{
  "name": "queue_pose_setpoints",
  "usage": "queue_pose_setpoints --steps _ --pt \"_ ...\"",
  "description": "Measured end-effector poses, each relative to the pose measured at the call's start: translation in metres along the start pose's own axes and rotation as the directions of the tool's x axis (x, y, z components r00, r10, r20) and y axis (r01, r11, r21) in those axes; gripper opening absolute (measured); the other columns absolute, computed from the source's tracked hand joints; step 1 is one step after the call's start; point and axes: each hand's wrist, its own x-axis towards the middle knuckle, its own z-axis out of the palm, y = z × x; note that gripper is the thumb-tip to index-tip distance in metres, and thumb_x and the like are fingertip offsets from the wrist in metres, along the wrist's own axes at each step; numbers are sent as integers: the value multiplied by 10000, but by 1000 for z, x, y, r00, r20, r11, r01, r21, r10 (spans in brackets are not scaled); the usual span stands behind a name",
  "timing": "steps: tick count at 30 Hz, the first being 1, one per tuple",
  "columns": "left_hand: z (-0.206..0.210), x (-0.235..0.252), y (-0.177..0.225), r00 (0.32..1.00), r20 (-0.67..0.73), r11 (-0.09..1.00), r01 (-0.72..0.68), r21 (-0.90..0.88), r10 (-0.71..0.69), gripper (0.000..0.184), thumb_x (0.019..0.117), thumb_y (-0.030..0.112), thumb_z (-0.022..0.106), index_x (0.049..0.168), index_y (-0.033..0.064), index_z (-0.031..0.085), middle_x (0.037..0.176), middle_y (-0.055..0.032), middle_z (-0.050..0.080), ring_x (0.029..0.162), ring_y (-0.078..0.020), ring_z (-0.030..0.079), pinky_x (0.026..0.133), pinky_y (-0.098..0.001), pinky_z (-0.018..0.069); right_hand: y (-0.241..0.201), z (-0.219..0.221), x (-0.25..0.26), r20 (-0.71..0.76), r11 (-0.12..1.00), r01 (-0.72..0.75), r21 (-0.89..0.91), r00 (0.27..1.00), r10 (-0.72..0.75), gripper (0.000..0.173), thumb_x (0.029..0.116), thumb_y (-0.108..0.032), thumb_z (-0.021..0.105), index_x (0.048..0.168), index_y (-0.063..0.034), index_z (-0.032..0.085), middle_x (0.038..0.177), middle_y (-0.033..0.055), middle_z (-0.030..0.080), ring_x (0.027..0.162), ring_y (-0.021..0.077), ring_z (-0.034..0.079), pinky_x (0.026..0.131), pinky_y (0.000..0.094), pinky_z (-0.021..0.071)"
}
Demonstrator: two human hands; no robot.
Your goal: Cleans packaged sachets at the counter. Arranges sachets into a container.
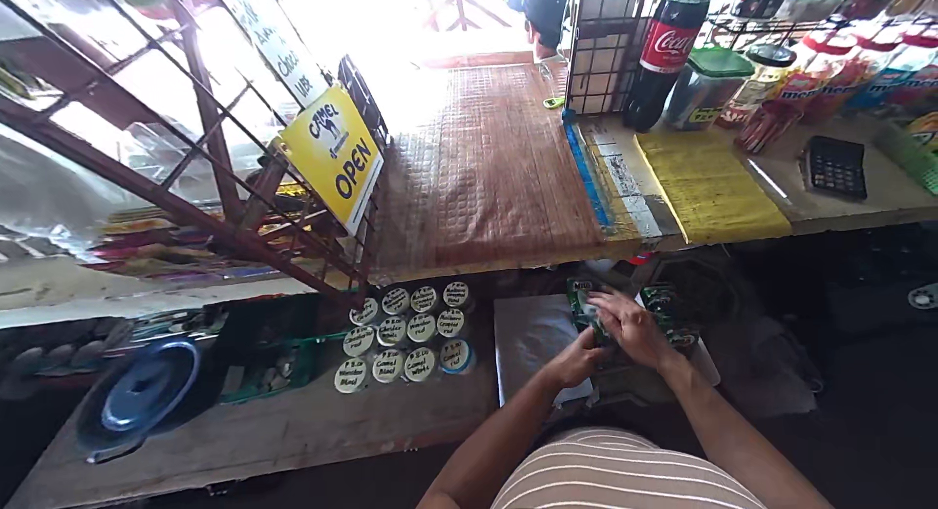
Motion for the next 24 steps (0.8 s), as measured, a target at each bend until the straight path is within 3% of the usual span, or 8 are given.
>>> queue_pose_setpoints --steps 3,6,8,13,19,21,23,24 --pt "3 -7 1 999 -12 999 -44 9 44 336 1015 12 458 1350 -2 475 1163 -8 673 1056 -83 656 987 -348 540 24 -20 12 -40 909 -295 293 946 320 346 1073 -166 465 1145 95 681 1025 211 701 952 208 669 913 381 529" --pt "9 -6 22 967 -254 957 -92 -274 21 304 1084 137 317 1342 35 441 1112 -37 686 1035 -129 675 960 -368 552 27 -33 4 -449 903 -192 384 816 364 320 1055 -115 488 1164 130 662 1065 216 706 960 112 673 912 264 531" --pt "5 -2 29 958 -284 892 -150 -427 25 422 1112 287 192 1335 76 480 1142 -54 700 1079 -162 676 978 -380 548 1 -39 1 -515 946 -42 320 831 211 355 1052 -131 462 1221 133 629 1154 203 685 1030 70 658 939 213 516" --pt "22 4 48 960 -277 784 -204 -586 43 613 1098 431 59 1155 151 601 1019 -14 737 980 -110 703 880 -301 573 -42 20 8 -317 969 185 -166 920 -230 405 1008 -213 501 1309 -7 679 1430 209 594 1369 446 512 1122 642 376" --pt "14 1 65 910 -407 657 -354 -666 78 682 1070 530 109 1108 96 634 975 -89 744 904 -185 732 807 -349 609 -29 38 -17 -338 879 451 -156 812 -476 248 1045 -159 518 1154 -61 719 1238 130 712 1283 268 602 1134 343 422" --pt "12 3 65 877 -474 697 -387 -603 76 605 1093 484 115 1201 99 570 1045 -77 725 965 -177 715 857 -346 595 -17 36 -29 -373 927 374 -15 858 -352 232 1018 -143 556 1118 -17 723 1193 154 717 1216 241 634 1085 303 467" --pt "11 6 62 831 -549 694 -449 -563 93 507 1119 400 144 1268 90 516 1116 -86 698 1044 -188 692 929 -355 572 -13 33 -37 -407 932 90 351 911 65 294 977 -46 553 1167 145 671 1175 218 711 1127 197 685 1000 306 532" --pt "11 6 61 818 -565 698 -469 -542 111 483 1122 368 144 1284 81 498 1132 -95 690 1064 -198 685 948 -365 564 -16 28 -35 -353 804 -61 592 877 327 330 1022 -47 478 1246 159 604 1180 178 697 1079 110 674 967 258 534"
